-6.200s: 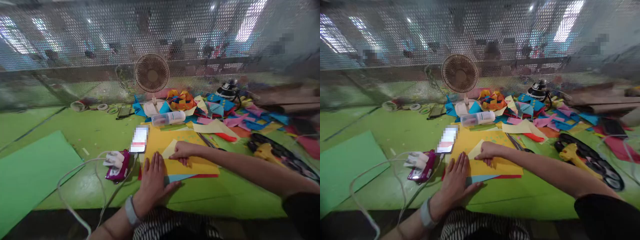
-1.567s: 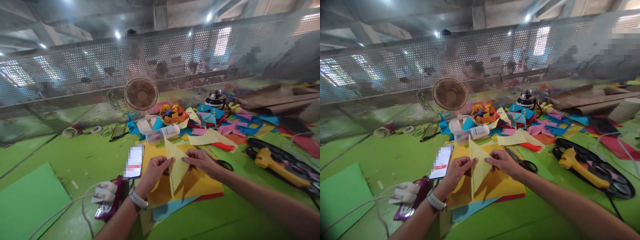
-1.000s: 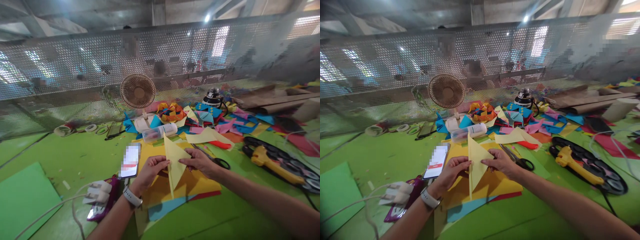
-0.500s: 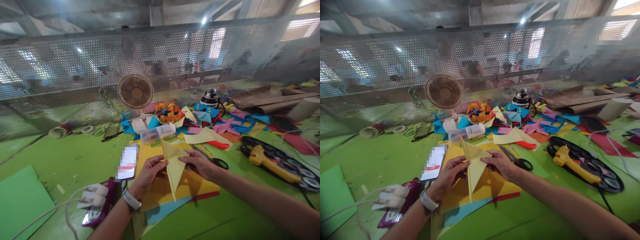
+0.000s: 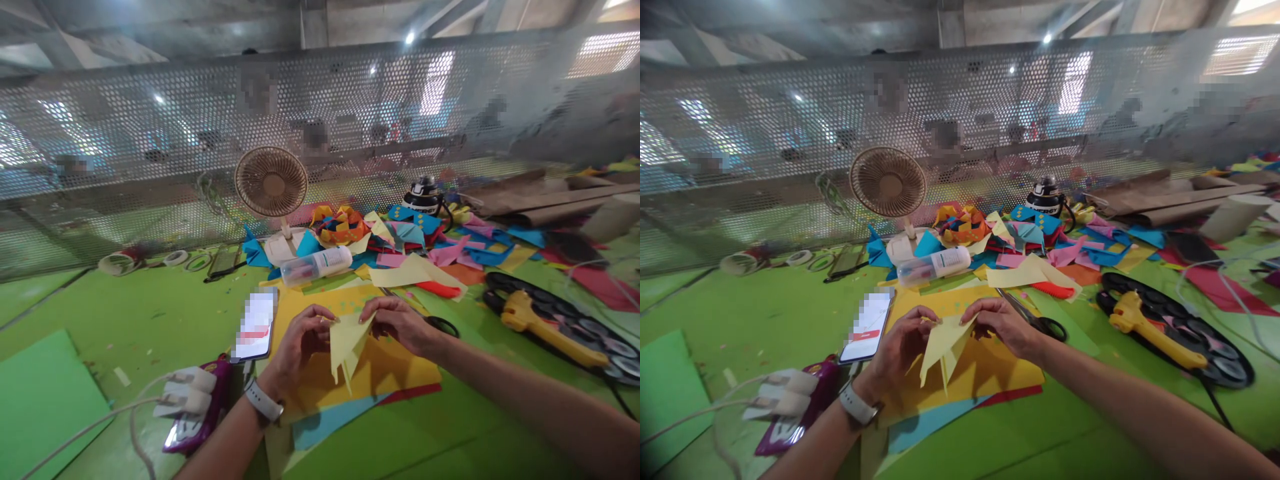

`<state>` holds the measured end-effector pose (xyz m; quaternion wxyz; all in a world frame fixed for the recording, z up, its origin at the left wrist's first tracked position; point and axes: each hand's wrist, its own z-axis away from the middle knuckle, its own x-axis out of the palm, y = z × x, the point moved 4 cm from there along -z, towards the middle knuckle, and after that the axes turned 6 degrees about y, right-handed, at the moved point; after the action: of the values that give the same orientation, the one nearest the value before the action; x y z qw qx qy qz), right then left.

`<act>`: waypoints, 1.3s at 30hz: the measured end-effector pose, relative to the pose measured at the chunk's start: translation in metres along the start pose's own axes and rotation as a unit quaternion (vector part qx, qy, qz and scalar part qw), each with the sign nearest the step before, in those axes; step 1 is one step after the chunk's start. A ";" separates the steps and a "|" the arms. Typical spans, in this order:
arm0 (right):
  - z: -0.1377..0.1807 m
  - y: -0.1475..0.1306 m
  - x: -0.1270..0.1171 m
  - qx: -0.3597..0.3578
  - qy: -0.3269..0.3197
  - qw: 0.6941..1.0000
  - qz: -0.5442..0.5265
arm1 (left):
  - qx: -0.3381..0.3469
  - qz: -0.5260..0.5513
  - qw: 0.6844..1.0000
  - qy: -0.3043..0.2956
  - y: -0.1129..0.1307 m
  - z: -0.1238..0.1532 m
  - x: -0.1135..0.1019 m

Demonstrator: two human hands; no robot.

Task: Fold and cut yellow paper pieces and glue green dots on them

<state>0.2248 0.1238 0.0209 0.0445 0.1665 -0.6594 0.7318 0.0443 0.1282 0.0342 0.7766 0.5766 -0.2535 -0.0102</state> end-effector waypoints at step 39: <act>0.003 -0.002 0.010 -0.031 0.039 0.998 0.038 | -0.038 -0.102 0.994 -0.009 -0.014 -0.001 0.008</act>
<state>0.2162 0.1192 0.0257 0.0473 0.1113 -0.6855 0.7179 0.0555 0.1219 0.0247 0.7905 0.5694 -0.1998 -0.1044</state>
